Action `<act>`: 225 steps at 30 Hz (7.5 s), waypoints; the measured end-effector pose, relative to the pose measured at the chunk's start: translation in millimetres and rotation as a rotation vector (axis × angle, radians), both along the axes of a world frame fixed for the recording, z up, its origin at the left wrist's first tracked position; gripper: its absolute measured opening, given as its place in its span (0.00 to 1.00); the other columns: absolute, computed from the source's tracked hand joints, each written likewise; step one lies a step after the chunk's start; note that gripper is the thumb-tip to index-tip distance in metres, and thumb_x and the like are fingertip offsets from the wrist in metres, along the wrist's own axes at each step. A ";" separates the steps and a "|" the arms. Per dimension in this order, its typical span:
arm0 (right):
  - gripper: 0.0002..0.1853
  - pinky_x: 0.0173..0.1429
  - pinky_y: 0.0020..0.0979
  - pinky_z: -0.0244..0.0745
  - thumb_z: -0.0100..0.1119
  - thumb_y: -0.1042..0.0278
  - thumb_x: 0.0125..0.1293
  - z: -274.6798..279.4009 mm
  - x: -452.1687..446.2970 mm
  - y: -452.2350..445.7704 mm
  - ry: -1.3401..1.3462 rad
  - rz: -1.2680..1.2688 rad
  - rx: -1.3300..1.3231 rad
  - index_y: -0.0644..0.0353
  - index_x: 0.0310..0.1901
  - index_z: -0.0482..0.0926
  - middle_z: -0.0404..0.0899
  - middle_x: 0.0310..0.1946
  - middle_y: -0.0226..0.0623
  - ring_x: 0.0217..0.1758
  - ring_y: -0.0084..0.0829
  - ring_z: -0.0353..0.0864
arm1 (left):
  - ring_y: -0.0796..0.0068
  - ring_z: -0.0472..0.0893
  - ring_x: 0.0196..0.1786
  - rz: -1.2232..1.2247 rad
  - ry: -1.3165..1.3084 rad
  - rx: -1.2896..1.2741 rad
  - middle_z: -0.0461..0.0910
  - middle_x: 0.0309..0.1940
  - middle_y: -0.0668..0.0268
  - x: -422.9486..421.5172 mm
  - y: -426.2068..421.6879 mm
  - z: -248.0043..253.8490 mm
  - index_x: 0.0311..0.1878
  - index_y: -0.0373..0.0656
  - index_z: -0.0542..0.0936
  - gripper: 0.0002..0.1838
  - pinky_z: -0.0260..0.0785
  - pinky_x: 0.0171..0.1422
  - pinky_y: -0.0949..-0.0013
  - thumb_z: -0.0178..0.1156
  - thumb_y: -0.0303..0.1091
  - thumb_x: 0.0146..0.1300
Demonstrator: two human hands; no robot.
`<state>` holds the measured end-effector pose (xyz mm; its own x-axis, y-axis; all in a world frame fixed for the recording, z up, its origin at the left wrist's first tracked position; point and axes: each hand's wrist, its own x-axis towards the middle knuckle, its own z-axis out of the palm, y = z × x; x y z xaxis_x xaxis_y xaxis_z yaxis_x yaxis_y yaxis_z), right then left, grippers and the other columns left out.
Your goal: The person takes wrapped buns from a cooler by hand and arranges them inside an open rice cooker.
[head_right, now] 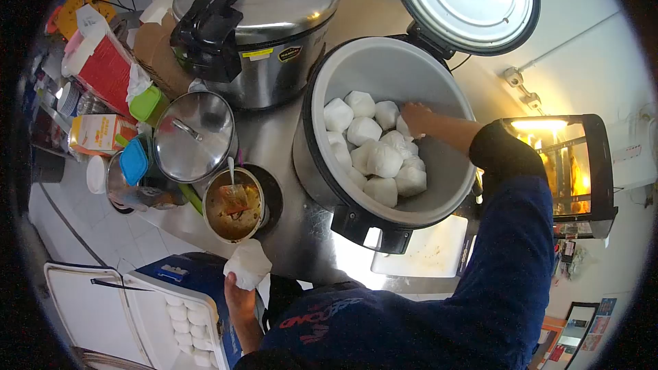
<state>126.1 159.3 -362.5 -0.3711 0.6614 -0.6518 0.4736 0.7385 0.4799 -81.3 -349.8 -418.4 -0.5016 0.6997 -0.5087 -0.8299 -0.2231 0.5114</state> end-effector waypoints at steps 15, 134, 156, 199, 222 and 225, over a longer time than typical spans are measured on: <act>0.20 0.51 0.41 0.74 0.55 0.64 0.56 -5.7 22.5 -3.8 0.184 0.248 -0.027 0.66 0.48 0.70 0.72 0.46 0.46 0.53 0.41 0.73 | 0.59 0.69 0.60 -0.058 0.034 0.066 0.69 0.56 0.55 -0.4 -6.1 -22.1 0.61 0.34 0.63 0.36 0.58 0.65 0.54 0.60 0.47 0.53; 0.31 0.44 0.37 0.78 0.69 0.53 0.43 31.1 -27.7 -43.1 0.317 0.061 0.132 0.63 0.47 0.74 0.78 0.43 0.42 0.47 0.36 0.79 | 0.63 0.71 0.56 -0.153 0.035 -0.008 0.71 0.52 0.55 -4.6 22.5 16.3 0.59 0.32 0.62 0.41 0.63 0.61 0.62 0.67 0.46 0.45; 0.39 0.47 0.36 0.75 0.73 0.47 0.38 -2.3 -49.9 -87.4 0.196 0.445 -0.347 0.61 0.50 0.70 0.71 0.50 0.42 0.48 0.40 0.78 | 0.63 0.73 0.54 -0.119 0.054 0.005 0.71 0.50 0.55 9.1 20.4 16.4 0.57 0.31 0.63 0.41 0.65 0.58 0.62 0.67 0.45 0.44; 0.24 0.45 0.38 0.76 0.68 0.67 0.38 67.9 4.2 -44.8 -0.041 0.285 -0.228 0.57 0.43 0.78 0.79 0.38 0.43 0.45 0.41 0.79 | 0.58 0.68 0.61 -0.222 0.049 0.111 0.67 0.58 0.55 2.5 11.9 -15.1 0.61 0.35 0.62 0.38 0.58 0.65 0.54 0.63 0.45 0.52; 0.20 0.41 0.36 0.77 0.67 0.64 0.45 45.8 23.0 -72.3 0.187 0.591 -0.496 0.55 0.43 0.78 0.78 0.37 0.36 0.41 0.38 0.81 | 0.63 0.73 0.53 -0.181 0.034 0.005 0.72 0.49 0.55 4.4 21.7 -4.7 0.57 0.31 0.64 0.40 0.64 0.59 0.62 0.67 0.46 0.44; 0.25 0.43 0.37 0.76 0.68 0.58 0.44 12.0 16.2 -81.9 -0.125 0.544 -0.485 0.53 0.46 0.76 0.71 0.48 0.39 0.41 0.39 0.80 | 0.63 0.73 0.53 -0.161 0.046 0.004 0.71 0.50 0.55 6.7 21.8 -8.3 0.57 0.31 0.63 0.41 0.65 0.58 0.62 0.67 0.46 0.44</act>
<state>142.3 77.4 -350.5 -0.4685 0.0319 -0.8829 -0.0569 0.9962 0.0661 -74.6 -328.0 -426.7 -0.4061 0.7749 -0.4843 -0.8305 -0.0918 0.5494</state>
